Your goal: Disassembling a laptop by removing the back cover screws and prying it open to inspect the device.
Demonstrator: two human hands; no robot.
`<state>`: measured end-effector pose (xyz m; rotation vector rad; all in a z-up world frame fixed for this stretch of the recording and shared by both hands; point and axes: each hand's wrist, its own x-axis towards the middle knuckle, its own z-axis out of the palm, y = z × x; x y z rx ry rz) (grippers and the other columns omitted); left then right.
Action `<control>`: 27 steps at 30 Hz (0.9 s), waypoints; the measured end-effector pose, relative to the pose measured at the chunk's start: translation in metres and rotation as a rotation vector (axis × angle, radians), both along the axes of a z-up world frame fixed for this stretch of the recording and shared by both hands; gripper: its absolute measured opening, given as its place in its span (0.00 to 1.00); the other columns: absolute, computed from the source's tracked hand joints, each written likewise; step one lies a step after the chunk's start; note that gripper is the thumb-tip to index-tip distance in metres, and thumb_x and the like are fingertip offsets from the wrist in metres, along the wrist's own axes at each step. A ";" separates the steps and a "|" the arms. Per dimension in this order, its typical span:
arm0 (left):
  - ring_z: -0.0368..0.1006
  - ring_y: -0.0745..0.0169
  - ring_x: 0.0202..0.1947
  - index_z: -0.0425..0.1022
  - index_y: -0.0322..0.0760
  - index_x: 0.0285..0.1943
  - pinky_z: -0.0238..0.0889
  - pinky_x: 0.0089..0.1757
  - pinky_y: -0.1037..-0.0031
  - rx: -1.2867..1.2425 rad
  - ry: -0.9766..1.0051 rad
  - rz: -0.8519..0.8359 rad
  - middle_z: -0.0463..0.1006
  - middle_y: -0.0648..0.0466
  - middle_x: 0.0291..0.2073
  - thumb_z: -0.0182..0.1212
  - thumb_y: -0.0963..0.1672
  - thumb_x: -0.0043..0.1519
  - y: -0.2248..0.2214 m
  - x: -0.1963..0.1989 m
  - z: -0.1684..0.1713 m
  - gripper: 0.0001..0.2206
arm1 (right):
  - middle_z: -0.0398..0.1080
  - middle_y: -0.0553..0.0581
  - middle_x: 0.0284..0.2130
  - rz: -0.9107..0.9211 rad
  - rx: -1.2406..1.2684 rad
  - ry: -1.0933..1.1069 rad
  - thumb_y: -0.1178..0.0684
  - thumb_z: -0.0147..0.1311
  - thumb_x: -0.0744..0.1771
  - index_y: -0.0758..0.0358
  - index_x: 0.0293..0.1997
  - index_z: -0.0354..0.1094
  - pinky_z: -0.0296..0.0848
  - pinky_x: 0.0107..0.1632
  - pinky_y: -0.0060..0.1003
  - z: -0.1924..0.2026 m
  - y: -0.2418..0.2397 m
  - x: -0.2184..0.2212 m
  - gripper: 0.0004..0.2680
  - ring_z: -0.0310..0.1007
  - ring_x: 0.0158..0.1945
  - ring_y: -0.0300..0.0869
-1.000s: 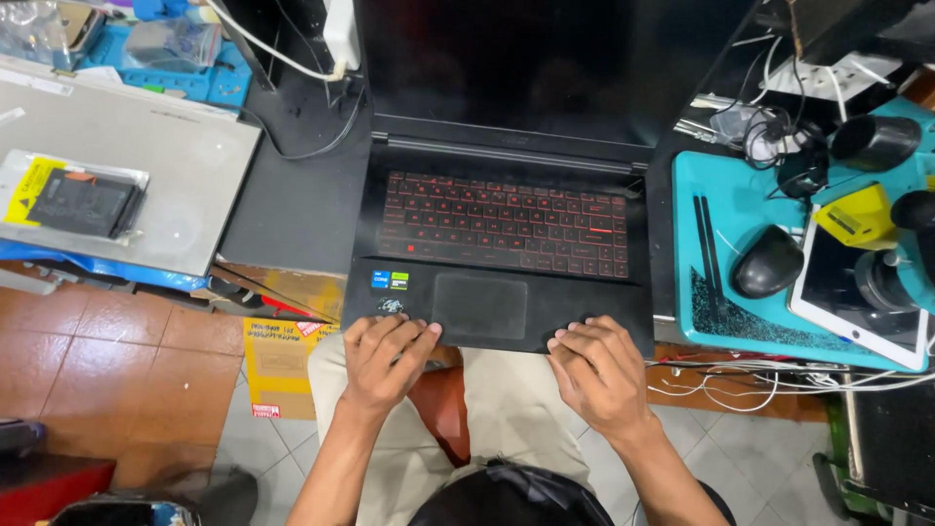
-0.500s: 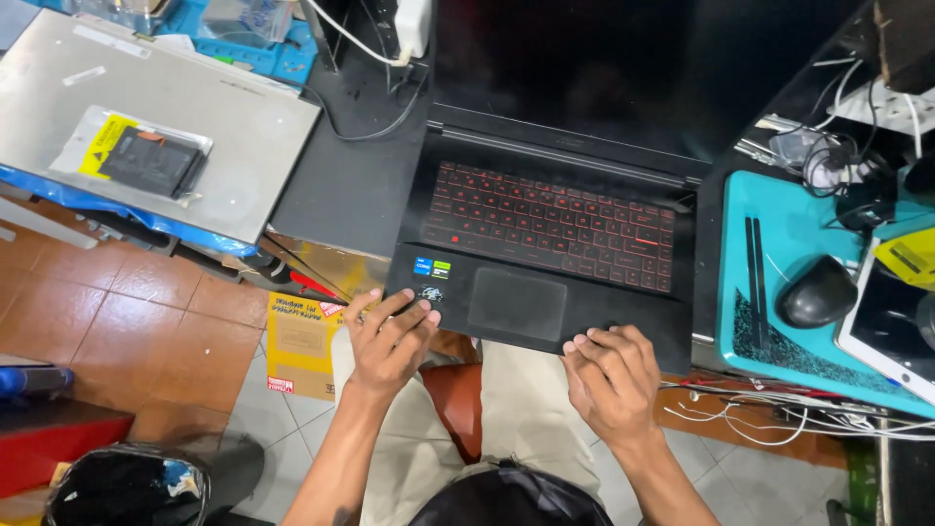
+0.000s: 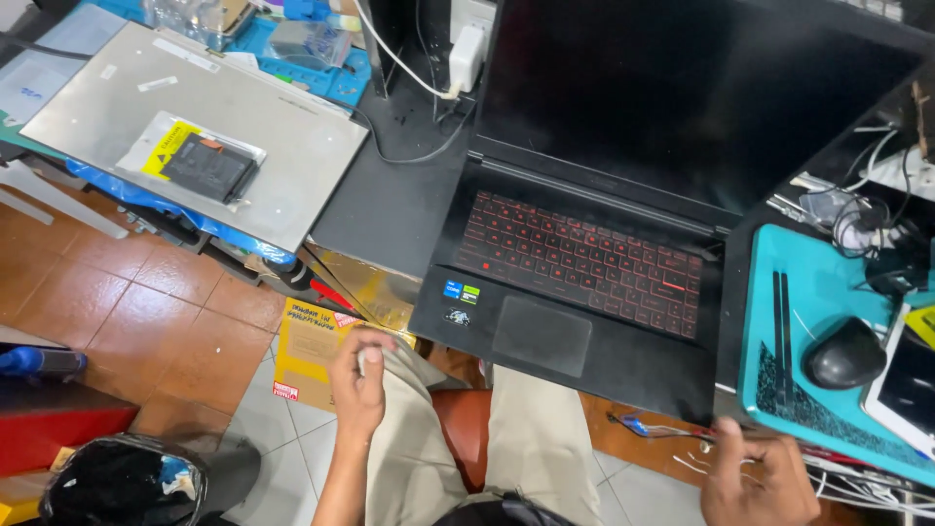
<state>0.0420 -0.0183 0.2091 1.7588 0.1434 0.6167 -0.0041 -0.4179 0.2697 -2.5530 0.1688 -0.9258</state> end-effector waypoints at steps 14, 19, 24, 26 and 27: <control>0.67 0.67 0.34 0.72 0.40 0.31 0.60 0.39 0.74 -0.297 0.391 -0.148 0.75 0.58 0.29 0.49 0.53 0.68 -0.046 0.035 0.039 0.19 | 0.57 0.66 0.15 0.093 1.347 0.374 0.42 0.42 0.76 0.71 0.21 0.59 0.60 0.30 0.49 -0.058 -0.002 0.034 0.25 0.58 0.20 0.53; 0.70 0.64 0.37 0.76 0.39 0.34 0.62 0.42 0.72 -0.296 0.437 -0.137 0.79 0.55 0.32 0.49 0.54 0.66 -0.045 0.035 0.038 0.19 | 0.51 0.61 0.15 0.075 1.454 0.304 0.47 0.44 0.76 0.67 0.24 0.56 0.57 0.25 0.45 -0.063 0.002 0.038 0.20 0.51 0.19 0.48; 0.61 0.68 0.23 0.68 0.40 0.35 0.57 0.25 0.75 -0.572 0.179 -0.240 0.67 0.57 0.22 0.46 0.53 0.70 -0.053 0.030 0.014 0.18 | 0.66 0.62 0.20 0.464 1.265 0.402 0.29 0.41 0.71 0.69 0.24 0.66 0.65 0.33 0.45 -0.083 -0.018 0.027 0.28 0.66 0.25 0.49; 0.58 0.64 0.22 0.62 0.40 0.32 0.57 0.26 0.71 -0.672 0.108 -0.238 0.64 0.55 0.24 0.44 0.55 0.71 -0.053 0.024 -0.035 0.20 | 0.74 0.61 0.25 0.430 1.090 0.588 0.39 0.51 0.67 0.66 0.25 0.72 0.69 0.46 0.48 -0.107 -0.034 0.023 0.19 0.75 0.41 0.50; 0.56 0.60 0.22 0.56 0.40 0.28 0.57 0.27 0.68 -0.769 0.036 -0.224 0.62 0.52 0.26 0.42 0.56 0.71 -0.051 0.020 -0.059 0.23 | 0.83 0.60 0.30 0.402 0.906 0.773 0.49 0.60 0.63 0.63 0.26 0.78 0.72 0.58 0.52 -0.119 -0.040 0.022 0.09 0.83 0.56 0.50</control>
